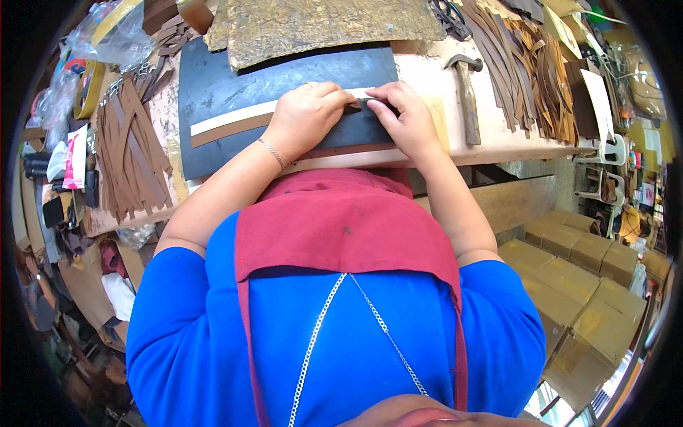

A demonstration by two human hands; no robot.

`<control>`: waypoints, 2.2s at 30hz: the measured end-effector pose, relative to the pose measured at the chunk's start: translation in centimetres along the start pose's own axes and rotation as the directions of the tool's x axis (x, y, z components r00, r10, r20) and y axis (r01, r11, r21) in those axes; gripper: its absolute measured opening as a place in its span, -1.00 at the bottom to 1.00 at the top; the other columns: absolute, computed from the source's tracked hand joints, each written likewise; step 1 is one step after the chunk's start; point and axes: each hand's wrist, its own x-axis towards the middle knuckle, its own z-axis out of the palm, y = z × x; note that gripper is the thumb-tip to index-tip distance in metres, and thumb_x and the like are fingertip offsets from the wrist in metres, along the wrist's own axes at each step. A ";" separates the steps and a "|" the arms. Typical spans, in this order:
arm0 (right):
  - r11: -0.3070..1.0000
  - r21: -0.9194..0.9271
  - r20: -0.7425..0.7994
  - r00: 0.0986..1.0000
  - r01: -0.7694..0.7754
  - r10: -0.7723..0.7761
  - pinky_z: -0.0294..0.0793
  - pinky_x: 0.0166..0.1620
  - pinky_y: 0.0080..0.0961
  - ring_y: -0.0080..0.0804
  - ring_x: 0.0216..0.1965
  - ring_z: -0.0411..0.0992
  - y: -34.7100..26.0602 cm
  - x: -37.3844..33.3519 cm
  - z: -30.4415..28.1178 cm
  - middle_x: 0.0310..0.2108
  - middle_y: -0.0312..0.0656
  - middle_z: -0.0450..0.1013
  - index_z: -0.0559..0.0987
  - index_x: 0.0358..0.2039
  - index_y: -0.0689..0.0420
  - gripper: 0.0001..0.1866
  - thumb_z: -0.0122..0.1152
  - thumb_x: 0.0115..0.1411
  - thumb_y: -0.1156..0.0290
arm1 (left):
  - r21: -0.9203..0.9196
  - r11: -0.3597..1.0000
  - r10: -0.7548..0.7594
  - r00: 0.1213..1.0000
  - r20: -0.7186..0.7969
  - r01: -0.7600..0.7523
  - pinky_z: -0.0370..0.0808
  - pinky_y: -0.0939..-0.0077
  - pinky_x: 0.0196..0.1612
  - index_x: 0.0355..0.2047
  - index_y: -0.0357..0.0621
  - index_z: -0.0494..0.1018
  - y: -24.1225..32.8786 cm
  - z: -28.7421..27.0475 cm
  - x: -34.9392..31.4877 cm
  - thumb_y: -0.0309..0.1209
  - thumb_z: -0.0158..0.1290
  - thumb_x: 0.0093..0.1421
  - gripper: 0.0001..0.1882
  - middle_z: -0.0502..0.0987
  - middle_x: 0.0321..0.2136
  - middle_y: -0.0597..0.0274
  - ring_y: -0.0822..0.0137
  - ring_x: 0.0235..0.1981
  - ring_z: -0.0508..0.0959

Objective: The person attaches metal buckles to leather strips, folding and pressing the leather ends together by hand and striking them with a hammer.

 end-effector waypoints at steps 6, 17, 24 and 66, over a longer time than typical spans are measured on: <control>0.981 0.027 0.066 0.980 -0.190 0.188 0.52 -0.13 -0.20 -0.03 -0.22 0.52 -2.4 1.1 1.2 -0.27 -0.07 0.53 0.45 0.10 0.10 -0.51 0.36 0.16 0.47 | -0.139 0.979 -0.156 0.987 -0.023 0.152 0.59 0.20 -0.19 0.04 0.00 0.50 0.7 -0.2 0.2 -0.39 0.16 0.26 -0.67 0.65 -0.33 0.15 0.08 -0.27 0.66; 0.991 -0.079 -0.080 0.990 0.110 -0.116 0.49 -0.14 -0.21 -0.07 -0.24 0.47 -1.6 -0.1 2.3 -0.31 -0.10 0.46 0.65 -0.16 0.17 -0.77 0.26 0.14 0.61 | 0.196 0.963 0.003 0.716 -0.698 0.187 0.58 0.33 -0.12 -0.13 -0.07 0.63 -15.2 -16.2 2.5 -0.43 0.16 0.28 -0.83 0.67 -0.23 0.07 0.14 -0.26 0.65; 0.986 -0.125 -0.087 0.989 0.106 -0.118 0.50 -0.14 -0.21 -0.06 -0.24 0.46 -1.9 0.3 2.9 -0.31 -0.08 0.46 0.63 -0.18 0.19 -0.80 0.28 0.15 0.60 | 0.671 0.444 -0.581 0.761 -0.288 0.593 0.60 0.18 -0.13 -0.12 -0.13 0.62 -39.5 -30.0 1.9 -0.41 0.00 0.26 -0.74 0.67 -0.29 -0.12 0.06 -0.28 0.70; 0.762 0.647 -0.118 0.982 -0.039 0.150 0.49 0.00 -0.58 -0.55 -0.14 0.47 -4.2 0.7 1.4 -0.14 -0.24 0.48 0.54 0.09 0.16 -0.62 0.36 0.26 0.54 | -0.848 0.333 -0.411 0.873 0.263 0.412 0.58 0.56 -0.04 -0.03 -0.17 0.62 -3.9 -11.2 3.4 -0.42 0.22 0.32 -0.76 0.68 -0.21 0.29 0.49 -0.19 0.64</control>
